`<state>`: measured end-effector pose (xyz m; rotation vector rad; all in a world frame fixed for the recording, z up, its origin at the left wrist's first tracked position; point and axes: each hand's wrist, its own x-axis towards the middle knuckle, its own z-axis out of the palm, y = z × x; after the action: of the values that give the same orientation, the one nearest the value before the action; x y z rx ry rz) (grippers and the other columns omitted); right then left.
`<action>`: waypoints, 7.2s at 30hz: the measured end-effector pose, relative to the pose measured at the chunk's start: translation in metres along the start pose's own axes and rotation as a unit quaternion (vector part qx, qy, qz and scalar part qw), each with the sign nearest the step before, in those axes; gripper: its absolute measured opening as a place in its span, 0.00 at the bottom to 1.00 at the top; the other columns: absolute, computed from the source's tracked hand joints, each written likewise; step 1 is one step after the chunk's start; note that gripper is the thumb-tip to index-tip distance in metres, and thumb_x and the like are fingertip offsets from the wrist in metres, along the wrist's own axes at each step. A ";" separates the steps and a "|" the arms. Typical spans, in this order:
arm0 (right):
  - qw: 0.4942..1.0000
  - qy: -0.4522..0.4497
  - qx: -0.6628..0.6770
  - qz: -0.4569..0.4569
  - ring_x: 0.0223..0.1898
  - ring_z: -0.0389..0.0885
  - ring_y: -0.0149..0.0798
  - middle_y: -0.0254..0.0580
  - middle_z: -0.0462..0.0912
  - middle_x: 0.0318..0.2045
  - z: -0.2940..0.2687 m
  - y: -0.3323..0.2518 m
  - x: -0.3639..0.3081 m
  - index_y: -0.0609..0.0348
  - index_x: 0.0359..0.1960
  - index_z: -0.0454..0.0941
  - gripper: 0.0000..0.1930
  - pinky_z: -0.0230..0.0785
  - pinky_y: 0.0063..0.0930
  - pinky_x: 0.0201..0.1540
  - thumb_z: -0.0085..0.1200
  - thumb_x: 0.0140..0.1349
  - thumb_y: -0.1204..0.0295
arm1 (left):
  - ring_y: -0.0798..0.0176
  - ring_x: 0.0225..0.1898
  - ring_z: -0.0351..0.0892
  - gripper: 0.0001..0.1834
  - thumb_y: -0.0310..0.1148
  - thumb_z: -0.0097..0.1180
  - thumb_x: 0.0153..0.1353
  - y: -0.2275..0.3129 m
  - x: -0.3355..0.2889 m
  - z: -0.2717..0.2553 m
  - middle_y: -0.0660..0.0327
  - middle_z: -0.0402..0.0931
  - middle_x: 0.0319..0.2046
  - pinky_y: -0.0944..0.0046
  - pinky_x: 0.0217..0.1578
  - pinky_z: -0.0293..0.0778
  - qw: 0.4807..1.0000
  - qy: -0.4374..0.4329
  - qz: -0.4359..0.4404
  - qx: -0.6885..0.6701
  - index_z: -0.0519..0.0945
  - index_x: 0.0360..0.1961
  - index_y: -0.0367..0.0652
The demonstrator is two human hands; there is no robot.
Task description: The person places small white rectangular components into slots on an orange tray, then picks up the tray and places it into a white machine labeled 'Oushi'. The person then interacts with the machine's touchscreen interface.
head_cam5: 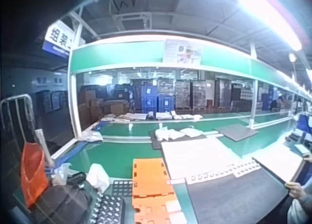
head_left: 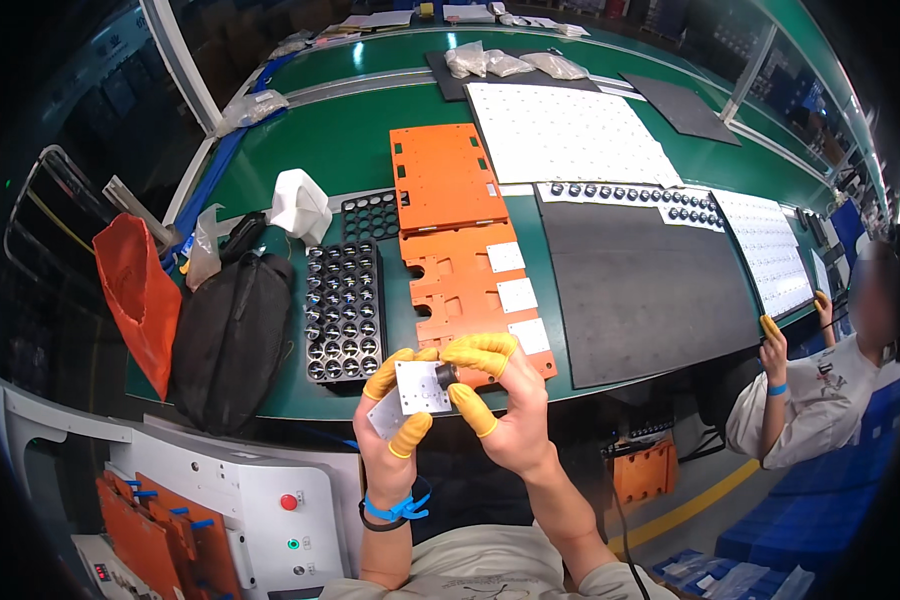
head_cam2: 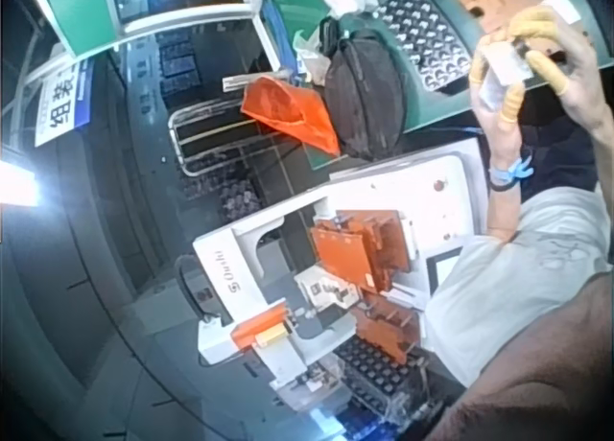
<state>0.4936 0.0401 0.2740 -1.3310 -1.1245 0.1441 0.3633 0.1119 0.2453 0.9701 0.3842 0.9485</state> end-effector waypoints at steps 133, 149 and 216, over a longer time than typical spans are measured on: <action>0.986 -0.082 -0.133 -0.052 0.54 0.77 0.52 0.44 0.81 0.52 -0.030 0.069 -0.021 0.61 0.50 0.82 0.23 0.71 0.42 0.55 0.70 0.51 0.71 | 0.32 0.36 0.79 0.14 0.33 0.54 0.68 -0.012 0.041 0.033 0.36 0.79 0.29 0.40 0.35 0.73 0.645 0.110 -0.063 0.754 0.82 0.33 0.31; 0.987 -0.075 -0.135 -0.046 0.50 0.79 0.48 0.41 0.81 0.51 -0.030 0.068 -0.025 0.61 0.49 0.82 0.21 0.74 0.38 0.50 0.69 0.52 0.72 | 0.36 0.37 0.81 0.13 0.33 0.52 0.69 -0.030 0.037 0.031 0.43 0.81 0.34 0.42 0.36 0.75 0.598 0.084 -0.023 0.796 0.80 0.33 0.33; 0.965 -0.154 0.169 0.124 0.35 0.72 0.30 0.39 0.81 0.36 0.057 0.002 -0.017 0.66 0.43 0.80 0.15 0.65 0.24 0.40 0.65 0.52 0.76 | 0.53 0.45 0.78 0.28 0.41 0.54 0.70 0.006 -0.024 -0.094 0.52 0.75 0.56 0.56 0.46 0.78 0.918 -0.005 -0.074 -0.391 0.65 0.68 0.46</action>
<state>0.4462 0.0686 0.2535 -1.1582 -1.1249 0.7190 0.2856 0.1431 0.1966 0.2076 0.0436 0.8476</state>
